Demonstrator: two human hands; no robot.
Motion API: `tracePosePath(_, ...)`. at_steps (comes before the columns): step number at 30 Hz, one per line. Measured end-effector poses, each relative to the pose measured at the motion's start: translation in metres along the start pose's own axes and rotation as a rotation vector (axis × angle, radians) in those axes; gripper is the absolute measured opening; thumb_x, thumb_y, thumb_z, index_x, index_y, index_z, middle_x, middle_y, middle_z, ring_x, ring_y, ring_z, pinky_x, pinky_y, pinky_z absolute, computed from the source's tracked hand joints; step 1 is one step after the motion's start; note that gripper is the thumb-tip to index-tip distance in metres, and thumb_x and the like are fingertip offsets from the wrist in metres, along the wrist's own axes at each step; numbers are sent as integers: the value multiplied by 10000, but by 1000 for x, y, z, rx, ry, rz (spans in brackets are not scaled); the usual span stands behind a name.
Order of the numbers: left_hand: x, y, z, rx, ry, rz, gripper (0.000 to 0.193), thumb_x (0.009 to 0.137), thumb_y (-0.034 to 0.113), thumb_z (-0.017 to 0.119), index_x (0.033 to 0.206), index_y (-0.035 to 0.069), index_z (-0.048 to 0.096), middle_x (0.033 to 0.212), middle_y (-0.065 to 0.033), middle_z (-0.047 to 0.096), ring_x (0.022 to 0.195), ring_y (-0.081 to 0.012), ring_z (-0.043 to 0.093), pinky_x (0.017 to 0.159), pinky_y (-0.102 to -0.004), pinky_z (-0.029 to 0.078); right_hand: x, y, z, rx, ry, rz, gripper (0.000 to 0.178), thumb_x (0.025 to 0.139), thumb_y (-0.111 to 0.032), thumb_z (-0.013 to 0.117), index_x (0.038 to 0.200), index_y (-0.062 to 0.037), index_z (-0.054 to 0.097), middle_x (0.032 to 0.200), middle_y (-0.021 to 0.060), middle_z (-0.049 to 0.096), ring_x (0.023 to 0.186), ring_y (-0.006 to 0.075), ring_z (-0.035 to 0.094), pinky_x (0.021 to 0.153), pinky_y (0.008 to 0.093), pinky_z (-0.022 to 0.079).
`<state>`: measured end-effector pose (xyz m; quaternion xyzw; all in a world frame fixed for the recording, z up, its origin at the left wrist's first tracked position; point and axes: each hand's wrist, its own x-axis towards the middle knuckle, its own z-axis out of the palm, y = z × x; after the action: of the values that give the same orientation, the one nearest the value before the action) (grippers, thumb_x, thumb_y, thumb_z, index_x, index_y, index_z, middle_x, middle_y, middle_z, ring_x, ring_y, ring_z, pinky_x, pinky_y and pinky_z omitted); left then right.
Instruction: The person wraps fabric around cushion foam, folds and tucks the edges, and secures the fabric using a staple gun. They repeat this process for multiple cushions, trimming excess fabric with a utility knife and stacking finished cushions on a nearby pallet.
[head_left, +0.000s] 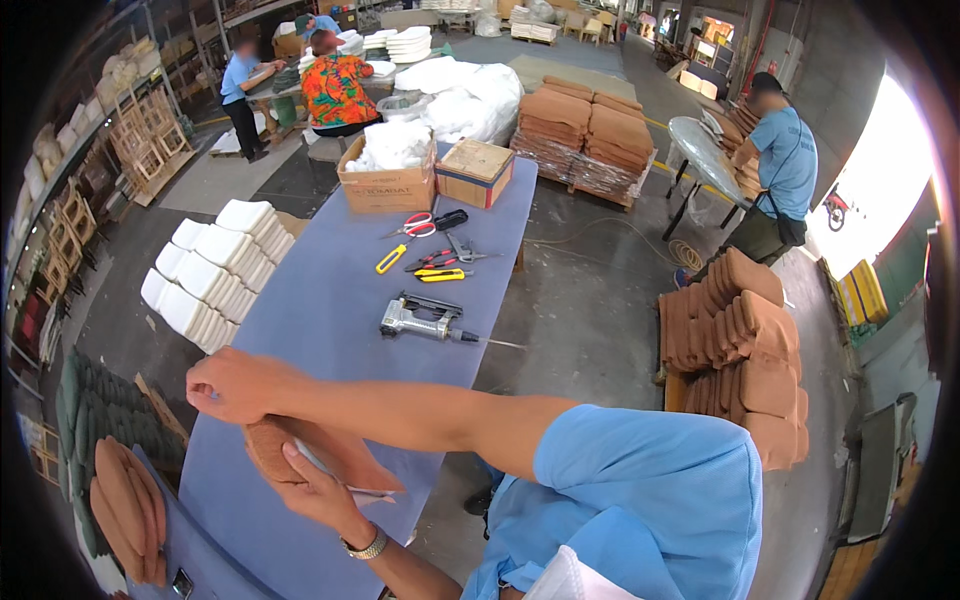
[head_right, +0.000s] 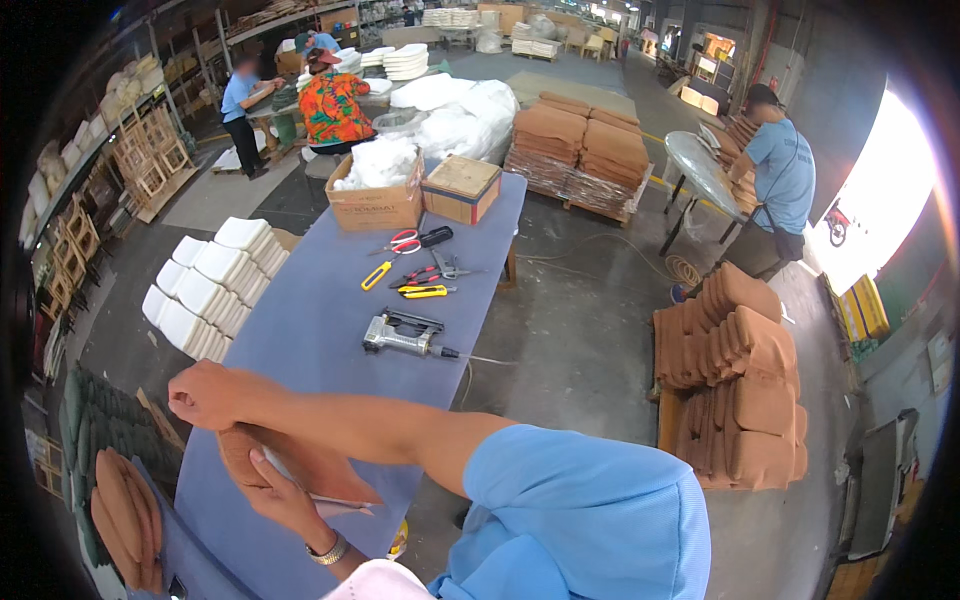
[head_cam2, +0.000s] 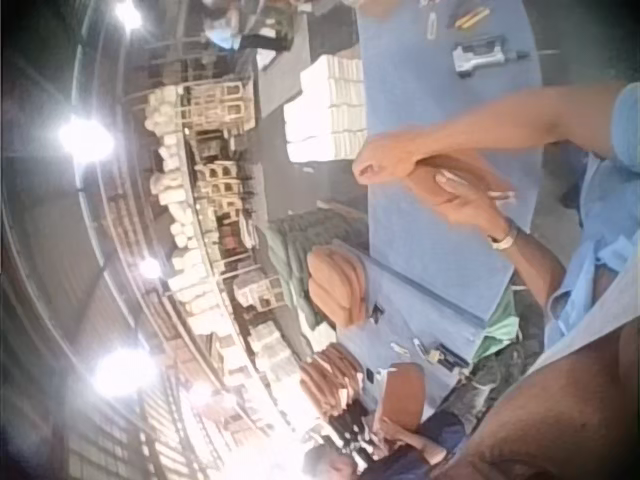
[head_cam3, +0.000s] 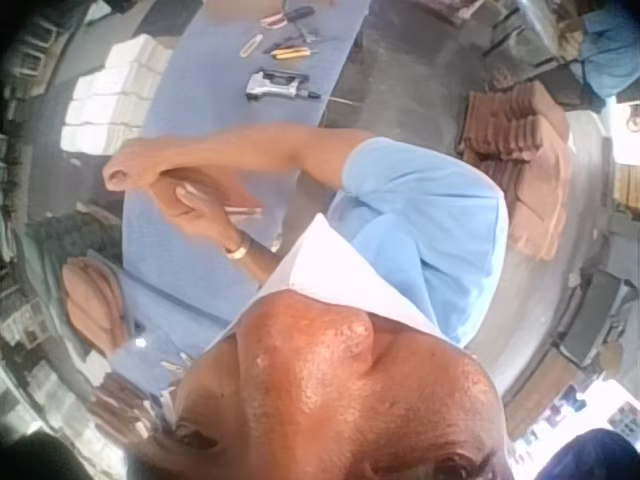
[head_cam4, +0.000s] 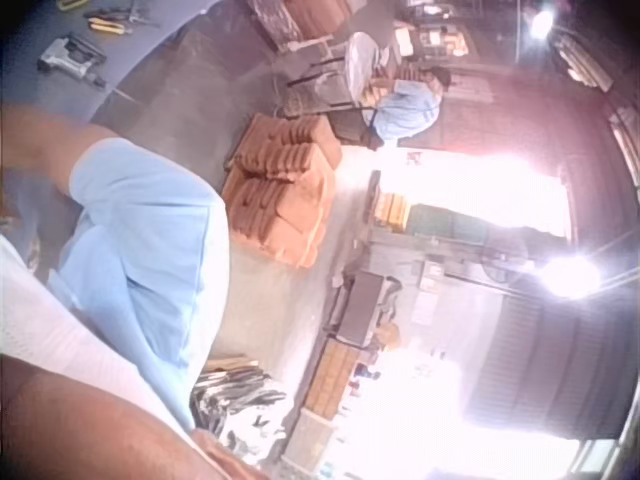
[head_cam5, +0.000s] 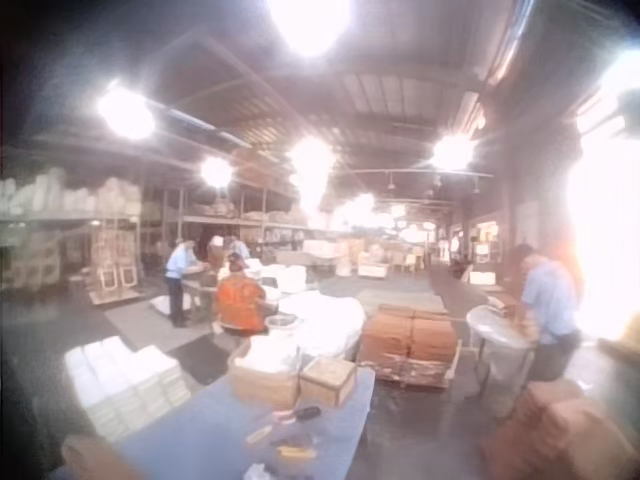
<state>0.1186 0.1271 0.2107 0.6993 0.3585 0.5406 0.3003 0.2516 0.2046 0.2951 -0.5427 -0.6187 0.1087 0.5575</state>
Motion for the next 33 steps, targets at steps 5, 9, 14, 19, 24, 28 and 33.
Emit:
tracePosePath(5,-12,6,8,-21,73,-99,565,1061,277,585,1473,-89,458,1490,-237,527,1345,-346,539,1098,-423,434,15,64,17,52,-85,148,329,929,-330,606,831,-36,719,842,145,732,853,312,714,764,408,551)
tracePosePath(9,-30,16,16,59,213,-138,562,1050,277,611,1449,-98,482,1448,-238,562,1300,-321,570,1081,-398,447,2,92,17,243,-198,186,416,983,-370,559,771,-32,679,715,130,638,710,218,615,696,375,501)
tracePosePath(14,-54,18,69,109,163,10,588,1039,289,618,1469,-85,475,1480,-241,536,1342,-350,543,1100,-430,443,-34,146,-24,521,-34,131,482,1040,-387,524,729,-23,585,648,53,512,658,132,452,646,349,423)
tracePosePath(19,-16,35,130,240,48,70,609,1034,307,617,1477,-83,468,1511,-246,509,1349,-378,548,1106,-470,451,-22,177,-79,692,150,278,490,1039,-388,532,728,-11,571,649,18,512,681,99,459,652,339,421)
tracePosePath(24,20,53,158,131,133,117,587,1030,274,635,1466,-87,479,1481,-231,545,1348,-342,550,1110,-449,441,37,163,-129,675,76,110,513,995,-424,578,698,-7,550,635,59,503,669,114,460,630,369,408)
tracePosePath(28,45,45,174,209,10,-176,594,1038,266,621,1510,-49,446,1541,-189,504,1366,-288,529,1124,-409,413,54,228,-88,662,49,-46,376,1007,-340,592,1158,-17,713,1085,62,747,1034,129,648,957,320,519)
tracePosePath(33,88,30,203,23,-77,-188,703,1024,336,609,1522,-102,377,1428,-298,569,1295,-320,595,1033,-403,488,78,268,-115,713,-48,186,455,1042,-366,467,911,-9,718,858,111,712,812,204,670,789,330,528)
